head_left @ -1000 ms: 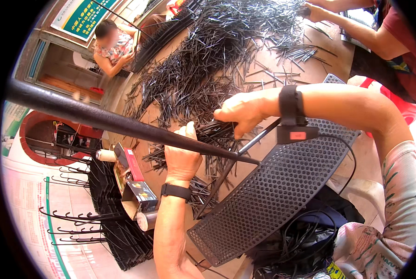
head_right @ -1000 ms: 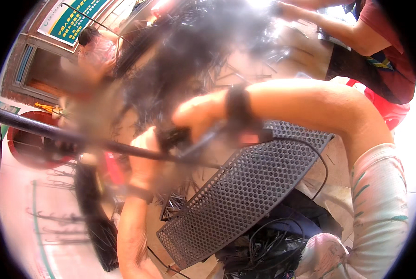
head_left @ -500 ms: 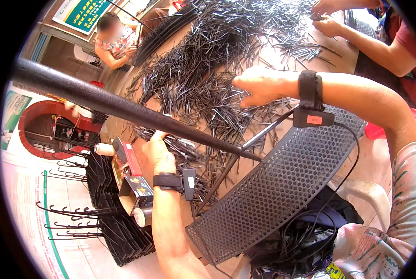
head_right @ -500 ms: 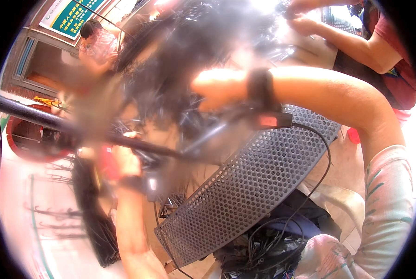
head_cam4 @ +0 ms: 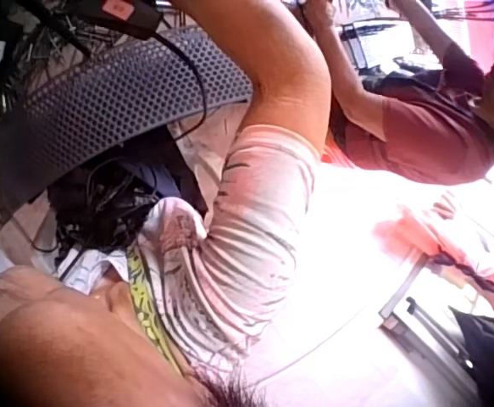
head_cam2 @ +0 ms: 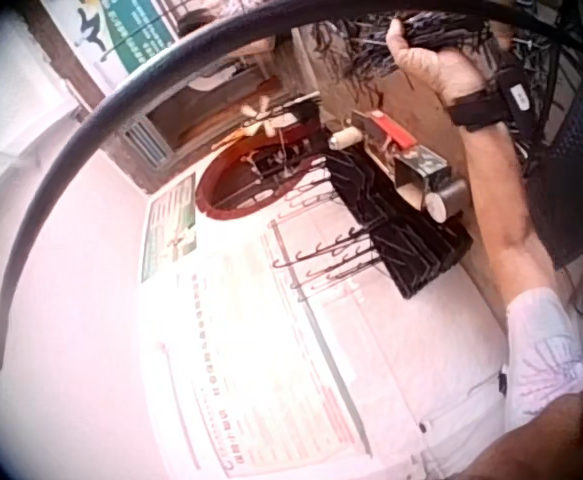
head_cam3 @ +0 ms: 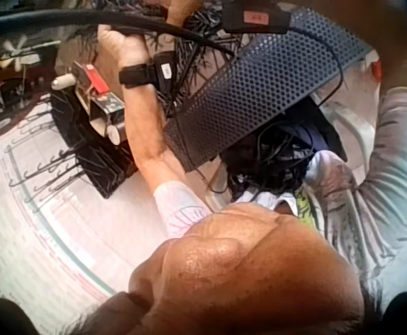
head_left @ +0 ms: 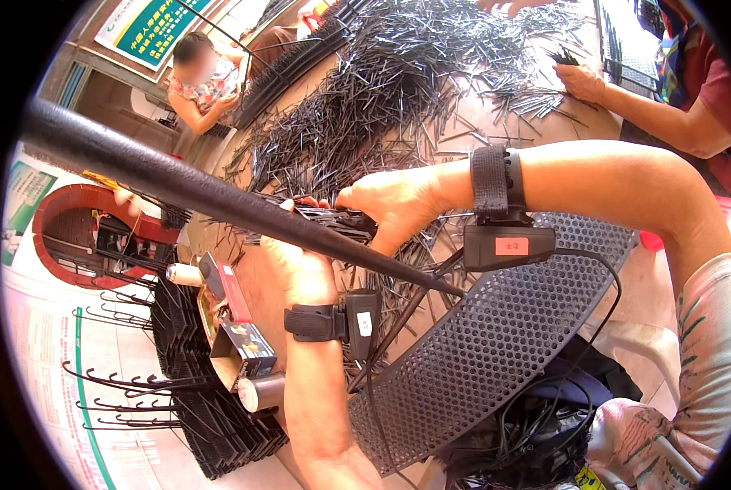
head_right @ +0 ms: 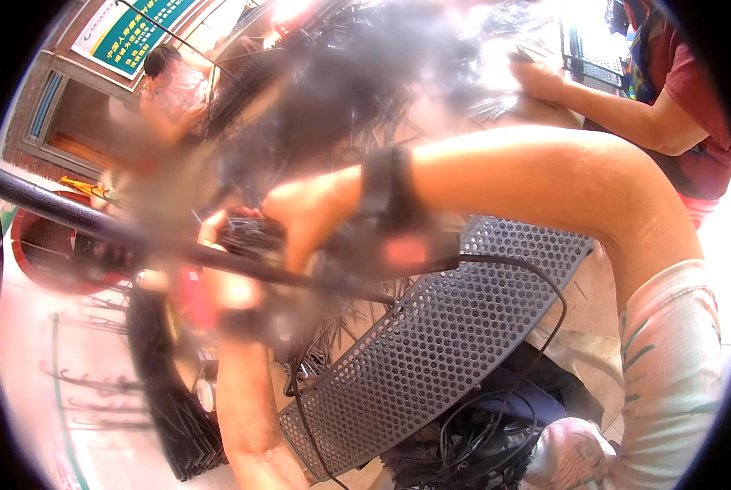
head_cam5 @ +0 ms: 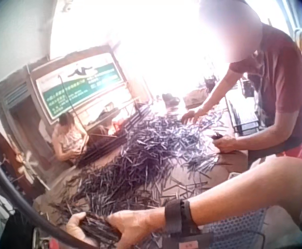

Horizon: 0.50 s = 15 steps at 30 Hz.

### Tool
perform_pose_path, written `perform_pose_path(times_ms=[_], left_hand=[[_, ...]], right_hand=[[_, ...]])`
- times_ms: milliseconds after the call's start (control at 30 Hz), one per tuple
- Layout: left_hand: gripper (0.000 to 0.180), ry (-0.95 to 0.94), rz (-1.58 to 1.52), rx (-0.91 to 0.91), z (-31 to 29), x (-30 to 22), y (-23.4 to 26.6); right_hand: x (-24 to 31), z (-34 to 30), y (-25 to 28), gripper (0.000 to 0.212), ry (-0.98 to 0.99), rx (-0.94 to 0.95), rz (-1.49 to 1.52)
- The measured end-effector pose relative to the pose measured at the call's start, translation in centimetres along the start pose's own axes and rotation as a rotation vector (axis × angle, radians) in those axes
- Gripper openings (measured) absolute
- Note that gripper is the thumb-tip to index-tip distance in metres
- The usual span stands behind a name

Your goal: The person picks up thin black rods from a table and inserts them into holes in a perforated metal panel. They then gather a large bundle of the rods and sort through them by hand.

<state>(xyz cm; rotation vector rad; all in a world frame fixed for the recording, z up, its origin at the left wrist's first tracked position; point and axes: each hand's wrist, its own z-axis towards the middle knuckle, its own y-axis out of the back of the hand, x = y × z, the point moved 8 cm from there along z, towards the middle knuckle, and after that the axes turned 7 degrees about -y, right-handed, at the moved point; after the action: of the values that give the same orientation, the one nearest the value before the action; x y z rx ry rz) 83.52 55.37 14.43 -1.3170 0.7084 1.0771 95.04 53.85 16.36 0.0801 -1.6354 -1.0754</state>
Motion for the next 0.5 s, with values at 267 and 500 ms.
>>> perform_pose_path(times_ms=[267,500], left_hand=[[0.024,-0.023,0.025,-0.078,-0.8,-0.2,0.7],[0.014,0.036,-0.058,-0.239,-2.3,-0.5,5.0]], right_hand=[[-1.0,-0.9,-0.5,0.026,0.068,-0.113,0.162],[-4.3,-5.4,1.3,0.015,-0.272,-0.113,0.106]])
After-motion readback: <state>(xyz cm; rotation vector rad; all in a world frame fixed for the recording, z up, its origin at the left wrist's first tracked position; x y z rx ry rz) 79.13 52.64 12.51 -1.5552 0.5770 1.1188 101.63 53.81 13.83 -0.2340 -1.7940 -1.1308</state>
